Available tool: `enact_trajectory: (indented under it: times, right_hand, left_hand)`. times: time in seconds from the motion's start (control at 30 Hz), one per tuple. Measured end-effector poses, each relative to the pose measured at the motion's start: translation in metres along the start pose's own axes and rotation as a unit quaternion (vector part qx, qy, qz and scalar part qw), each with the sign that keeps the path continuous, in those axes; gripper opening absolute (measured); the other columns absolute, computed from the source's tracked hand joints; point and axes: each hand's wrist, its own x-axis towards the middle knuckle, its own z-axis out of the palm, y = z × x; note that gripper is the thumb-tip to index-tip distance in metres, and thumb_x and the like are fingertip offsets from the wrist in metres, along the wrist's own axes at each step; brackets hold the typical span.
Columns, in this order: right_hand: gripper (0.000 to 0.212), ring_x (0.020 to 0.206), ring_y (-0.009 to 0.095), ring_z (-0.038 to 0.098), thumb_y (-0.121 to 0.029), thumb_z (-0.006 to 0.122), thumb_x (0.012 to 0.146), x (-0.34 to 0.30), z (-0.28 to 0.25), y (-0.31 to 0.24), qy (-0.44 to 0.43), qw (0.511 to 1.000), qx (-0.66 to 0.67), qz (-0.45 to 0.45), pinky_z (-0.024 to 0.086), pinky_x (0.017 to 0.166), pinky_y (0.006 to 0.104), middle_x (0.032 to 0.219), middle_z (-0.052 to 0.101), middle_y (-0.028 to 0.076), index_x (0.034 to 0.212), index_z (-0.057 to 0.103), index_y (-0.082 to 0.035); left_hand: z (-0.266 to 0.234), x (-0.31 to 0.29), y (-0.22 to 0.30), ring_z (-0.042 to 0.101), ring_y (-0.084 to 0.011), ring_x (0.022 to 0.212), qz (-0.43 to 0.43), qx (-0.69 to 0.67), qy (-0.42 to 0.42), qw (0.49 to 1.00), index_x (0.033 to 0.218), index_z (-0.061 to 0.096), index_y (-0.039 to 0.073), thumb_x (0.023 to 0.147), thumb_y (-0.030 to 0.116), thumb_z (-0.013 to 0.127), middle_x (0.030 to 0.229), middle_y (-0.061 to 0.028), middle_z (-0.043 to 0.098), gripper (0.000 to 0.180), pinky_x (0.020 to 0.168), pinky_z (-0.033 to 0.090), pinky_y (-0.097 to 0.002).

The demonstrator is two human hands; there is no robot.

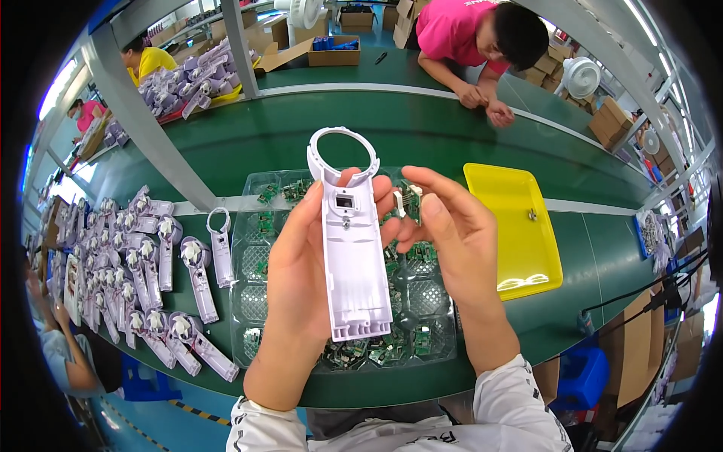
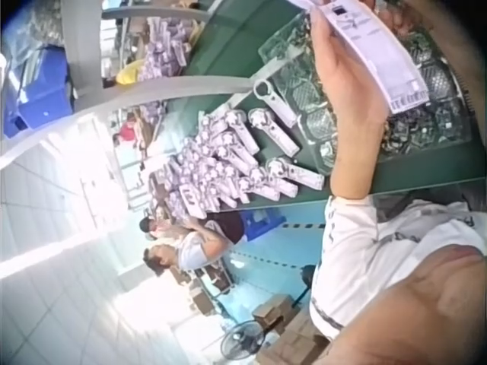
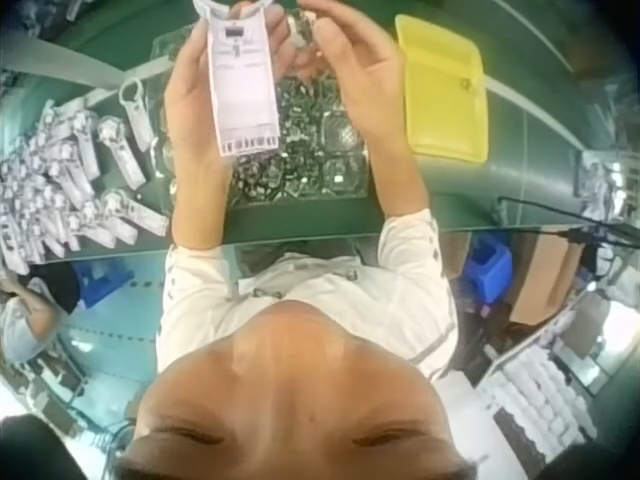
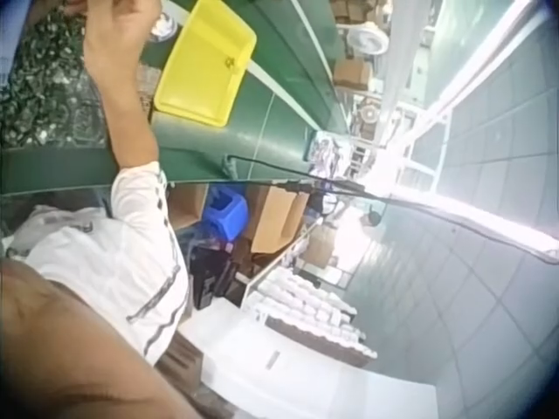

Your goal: The person inserts printed circuit boards into white plastic handheld device housings by hand on a factory production line.

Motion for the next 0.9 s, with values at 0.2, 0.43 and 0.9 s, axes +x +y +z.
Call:
enact_trajectory:
  times: [0.2,0.43,0.9]
  right_hand:
    - [0.028,0.081,0.012,0.06,-0.01,0.06,0.093,0.007,0.0,0.003,0.011,0.956,-0.251,-0.152,0.05,0.068,0.0238,0.094,0.061,0.009,0.119,0.063,-0.002]
    - [0.031,0.085,0.017,0.062,-0.008,0.065,0.088,0.01,-0.01,0.004,-0.038,0.948,-0.261,-0.18,0.052,0.07,0.0255,0.101,0.063,0.01,0.119,0.064,-0.003]
    - [0.035,0.096,0.016,0.06,-0.008,0.068,0.087,0.003,-0.013,-0.012,-0.09,0.977,-0.165,-0.098,0.054,0.081,0.0281,0.106,0.059,0.009,0.121,0.063,-0.002]
  left_hand:
    - [-0.001,0.008,-0.002,0.059,-0.0255,0.109,-0.008,-0.003,0.013,1.0,0.122,0.053,0.001,0.101,0.03,0.039,0.12,-0.0187,0.06,0.038,0.095,0.049,-0.0423]
    - [-0.004,0.009,-0.003,0.06,-0.0258,0.109,-0.006,-0.022,0.028,0.999,0.12,0.055,0.0,0.1,0.029,0.042,0.117,-0.0193,0.061,0.037,0.097,0.048,-0.0406]
    - [0.006,-0.001,-0.006,0.059,-0.0262,0.109,0.012,0.01,0.019,1.0,0.121,0.055,-0.001,0.1,0.03,0.042,0.117,-0.0199,0.061,0.039,0.097,0.049,-0.0411]
